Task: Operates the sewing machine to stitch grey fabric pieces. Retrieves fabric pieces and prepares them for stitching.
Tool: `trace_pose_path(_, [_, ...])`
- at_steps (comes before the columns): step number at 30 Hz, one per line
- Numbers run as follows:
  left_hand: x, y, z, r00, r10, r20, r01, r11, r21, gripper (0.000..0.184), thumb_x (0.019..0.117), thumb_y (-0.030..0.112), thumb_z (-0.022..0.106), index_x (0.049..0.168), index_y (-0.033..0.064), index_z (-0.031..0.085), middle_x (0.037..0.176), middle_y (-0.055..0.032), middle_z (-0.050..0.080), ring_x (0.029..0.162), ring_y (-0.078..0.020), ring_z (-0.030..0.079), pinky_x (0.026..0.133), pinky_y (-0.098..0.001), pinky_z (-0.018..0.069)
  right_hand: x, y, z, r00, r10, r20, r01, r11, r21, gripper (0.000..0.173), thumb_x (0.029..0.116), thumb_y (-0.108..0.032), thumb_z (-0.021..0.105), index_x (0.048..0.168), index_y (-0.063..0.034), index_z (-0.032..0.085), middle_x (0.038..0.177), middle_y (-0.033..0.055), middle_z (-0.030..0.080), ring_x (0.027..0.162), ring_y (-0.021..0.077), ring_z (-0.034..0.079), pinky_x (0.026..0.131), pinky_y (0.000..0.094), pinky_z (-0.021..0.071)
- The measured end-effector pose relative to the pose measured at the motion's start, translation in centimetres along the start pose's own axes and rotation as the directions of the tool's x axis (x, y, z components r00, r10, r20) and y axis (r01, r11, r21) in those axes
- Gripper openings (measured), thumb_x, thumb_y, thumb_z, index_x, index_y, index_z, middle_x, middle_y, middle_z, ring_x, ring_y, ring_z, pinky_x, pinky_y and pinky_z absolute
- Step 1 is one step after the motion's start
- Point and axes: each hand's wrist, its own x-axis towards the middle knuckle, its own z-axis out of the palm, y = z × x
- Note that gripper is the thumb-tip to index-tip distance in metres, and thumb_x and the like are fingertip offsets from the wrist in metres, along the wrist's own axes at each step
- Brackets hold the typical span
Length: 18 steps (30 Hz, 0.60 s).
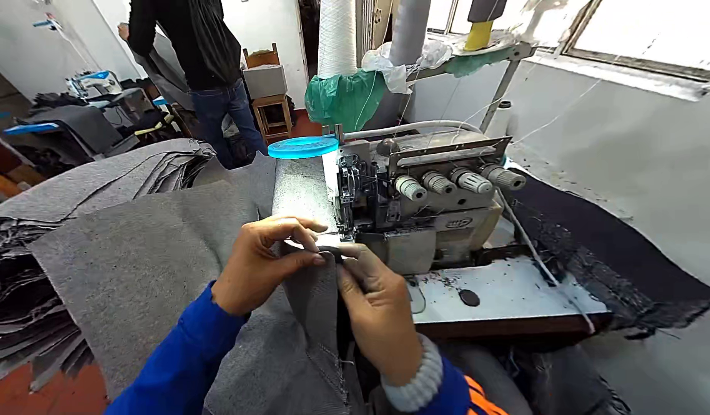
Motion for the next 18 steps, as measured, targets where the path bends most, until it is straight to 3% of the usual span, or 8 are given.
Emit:
trace_pose_path(4, [-0.3,0.2,-0.2,0.995,-0.092,-0.026,0.092,0.996,-0.024,0.012,0.0800,-0.002,0.078,0.087,0.0043,0.071,0.080,0.0007,0.073,0.070,-0.0039,0.068,0.067,-0.0193,0.0588,-0.3,-0.5,1.7,0.971,0.239,-0.022,-0.224,0.936,0.271,0.011,0.0966,0.001,0.059,0.102,-0.0071,0.052,0.072,-0.0014,0.068,0.064,0.0043,0.067,0.061,0.0210,0.0565])
trace_pose_path(6, [-0.1,-0.2,0.0,0.994,-0.101,-0.041,0.101,0.995,0.004,0.012,0.0807,-0.002,0.079,0.087,0.0047,0.071,0.078,0.0008,0.072,0.068,-0.0042,0.068,0.065,-0.0191,0.0584,-1.0,0.2,1.4,0.972,0.236,0.019,-0.233,0.939,0.252,0.008,0.1002,-0.011,0.060,0.095,-0.0049,0.060,0.070,-0.0030,0.065,0.063,0.0024,0.063,0.060,0.0212,0.0538])
trace_pose_path(8, [0.1,-1.4,0.7,0.993,-0.097,-0.066,0.101,0.993,0.060,0.014,0.0806,-0.001,0.080,0.090,0.0053,0.071,0.077,0.0015,0.072,0.066,-0.0042,0.067,0.063,-0.0198,0.0576,-2.8,1.1,0.9,0.958,0.225,0.177,-0.253,0.955,0.155,0.034,0.1027,-0.033,0.059,0.097,-0.0025,0.071,0.080,-0.0031,0.069,0.076,0.0000,0.066,0.070,0.0231,0.0566])
trace_pose_path(11, [-0.8,-3.8,3.3,0.990,-0.064,-0.127,0.101,0.945,0.311,0.020,0.0835,0.015,0.080,0.103,0.0130,0.075,0.093,0.0057,0.073,0.087,-0.0057,0.068,0.081,-0.0268,0.0580,-6.6,2.3,0.9,0.880,0.315,0.355,-0.372,0.922,0.104,0.022,0.0965,-0.021,0.064,0.092,-0.0008,0.072,0.079,-0.0008,0.072,0.075,-0.0012,0.067,0.070,0.0223,0.0579])
trace_pose_path(13, [-1.6,-3.6,4.9,0.983,0.070,-0.170,0.039,0.826,0.563,0.020,0.0904,0.026,0.074,0.104,0.0134,0.078,0.107,-0.0014,0.073,0.109,-0.0211,0.064,0.097,-0.0442,0.0498,-7.7,3.0,0.2,0.855,0.320,0.407,-0.387,0.917,0.092,0.022,0.0985,-0.017,0.061,0.091,0.0014,0.071,0.076,0.0012,0.069,0.073,-0.0009,0.065,0.069,0.0218,0.0552])
trace_pose_path(15, [-2.8,-2.2,6.7,0.973,0.172,-0.156,-0.004,0.685,0.728,0.023,0.0971,0.030,0.066,0.090,0.0122,0.078,0.092,-0.0057,0.074,0.096,-0.0263,0.068,0.088,-0.0468,0.0519,-8.3,2.9,-0.9,0.858,0.280,0.431,-0.353,0.930,0.100,0.023,0.1005,-0.014,0.059,0.091,0.0033,0.072,0.077,0.0035,0.070,0.074,-0.0006,0.066,0.070,0.0210,0.0553])
trace_pose_path(16, [-3.3,-1.3,7.5,0.977,0.169,-0.132,-0.006,0.636,0.772,0.032,0.1010,0.037,0.061,0.091,0.0120,0.078,0.089,-0.0052,0.075,0.091,-0.0237,0.072,0.087,-0.0451,0.0547,-8.5,2.7,-1.4,0.867,0.261,0.425,-0.331,0.938,0.100,0.023,0.1013,-0.013,0.058,0.093,0.0041,0.072,0.078,0.0046,0.071,0.076,-0.0004,0.067,0.072,0.0209,0.0562])
trace_pose_path(18, [-3.6,0.3,8.7,0.991,0.100,-0.093,0.015,0.598,0.801,0.048,0.1053,0.047,0.049,0.104,0.0106,0.080,0.103,-0.0061,0.079,0.102,-0.0224,0.075,0.093,-0.0438,0.0571,-8.2,2.7,-2.3,0.891,0.254,0.376,-0.310,0.946,0.094,0.024,0.1023,-0.012,0.055,0.094,0.0038,0.072,0.080,0.0039,0.072,0.079,-0.0002,0.067,0.074,0.0216,0.0564])
